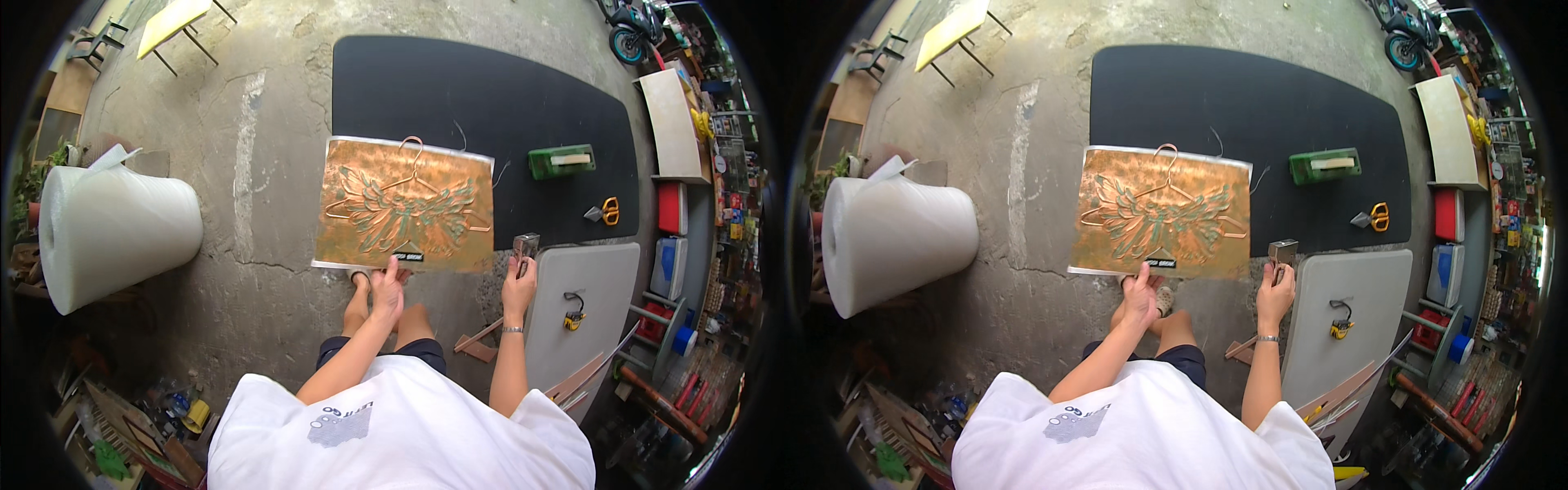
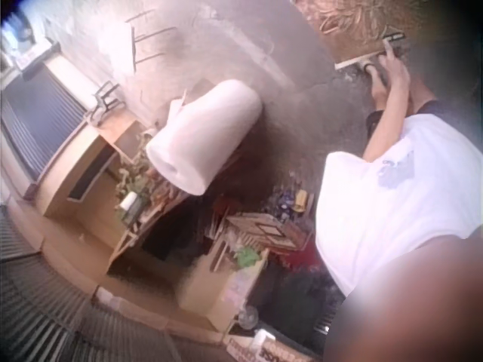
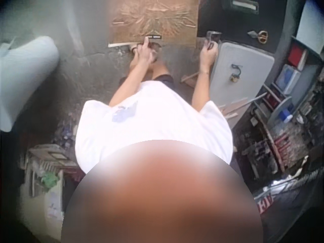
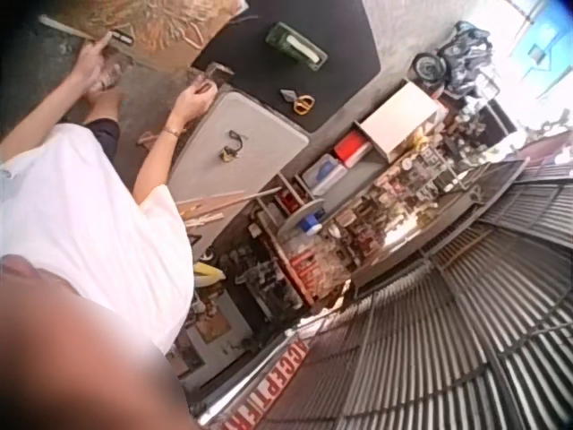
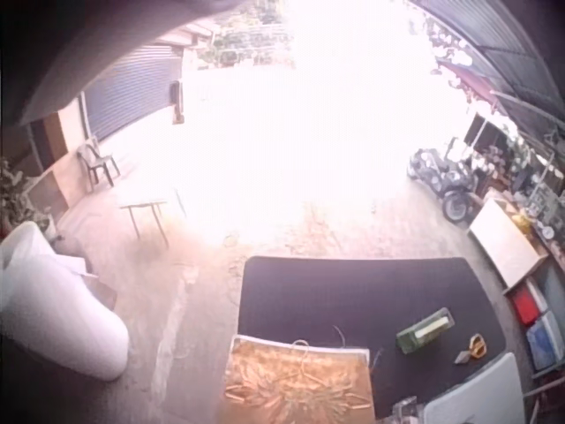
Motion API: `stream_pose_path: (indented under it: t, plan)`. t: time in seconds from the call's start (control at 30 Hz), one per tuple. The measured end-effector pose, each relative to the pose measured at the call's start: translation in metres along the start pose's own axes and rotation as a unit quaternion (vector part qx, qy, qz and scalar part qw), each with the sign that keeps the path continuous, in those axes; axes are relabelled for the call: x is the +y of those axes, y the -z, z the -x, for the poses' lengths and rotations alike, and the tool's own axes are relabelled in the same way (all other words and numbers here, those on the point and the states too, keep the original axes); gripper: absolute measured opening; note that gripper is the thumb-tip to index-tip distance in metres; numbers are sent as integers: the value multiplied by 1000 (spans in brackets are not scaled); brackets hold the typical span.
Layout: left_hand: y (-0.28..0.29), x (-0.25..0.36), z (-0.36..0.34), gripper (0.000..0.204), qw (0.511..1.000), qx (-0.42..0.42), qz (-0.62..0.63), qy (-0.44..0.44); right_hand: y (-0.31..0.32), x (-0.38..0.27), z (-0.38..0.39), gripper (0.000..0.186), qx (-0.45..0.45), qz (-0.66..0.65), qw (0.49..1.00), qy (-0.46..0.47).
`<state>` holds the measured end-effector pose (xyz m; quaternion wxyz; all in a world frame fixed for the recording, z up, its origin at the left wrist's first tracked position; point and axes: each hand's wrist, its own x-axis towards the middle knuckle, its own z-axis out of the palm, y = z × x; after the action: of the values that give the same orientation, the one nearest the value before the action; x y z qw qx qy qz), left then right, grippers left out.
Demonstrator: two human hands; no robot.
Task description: The person staples a decorative metal artwork onto a backing board using a handheld stapler. They rotate the board to staple each edge, briefly place the artwork into a frame to check fit, then remove it and continue stapling the remaining edges.
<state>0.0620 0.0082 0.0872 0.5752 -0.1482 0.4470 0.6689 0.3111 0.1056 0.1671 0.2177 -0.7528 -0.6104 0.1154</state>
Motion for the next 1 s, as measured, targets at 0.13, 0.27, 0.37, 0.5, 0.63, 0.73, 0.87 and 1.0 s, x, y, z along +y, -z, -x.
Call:
stream_pose_path:
  t: [0.13, 0.27, 0.37, 0.5, 0.63, 0.73, 0.87, 1.0]
  plan:
    - [-30, 55, 7, 25, 994, -6, -15, -111, -19, 5, -56, 35, -12, 118, 992, 47]
    - [-53, 108, 4, 23, 974, 19, -116, -193, -53, 17, -95, 37, -24, 187, 977, 95]
    - [-80, 152, 15, 22, 952, 40, -214, -217, -66, 20, -107, 37, -53, 168, 978, 110]
    - [-97, 223, 16, 20, 919, 27, -338, -203, -71, 25, -114, 39, -101, 116, 982, 107]
    - [-131, 270, 26, 20, 886, 11, -438, -154, -51, 29, -115, 44, -156, 107, 973, 135]
    - [-149, 275, 27, 22, 875, 6, -466, -127, -44, 24, -114, 48, -185, 114, 968, 125]
    - [-165, 277, 32, 23, 860, 12, -499, -110, -38, 8, -116, 48, -206, 110, 966, 110]
    - [-183, 276, 31, 22, 850, 12, -517, -104, -42, 9, -117, 47, -204, 92, 969, 107]
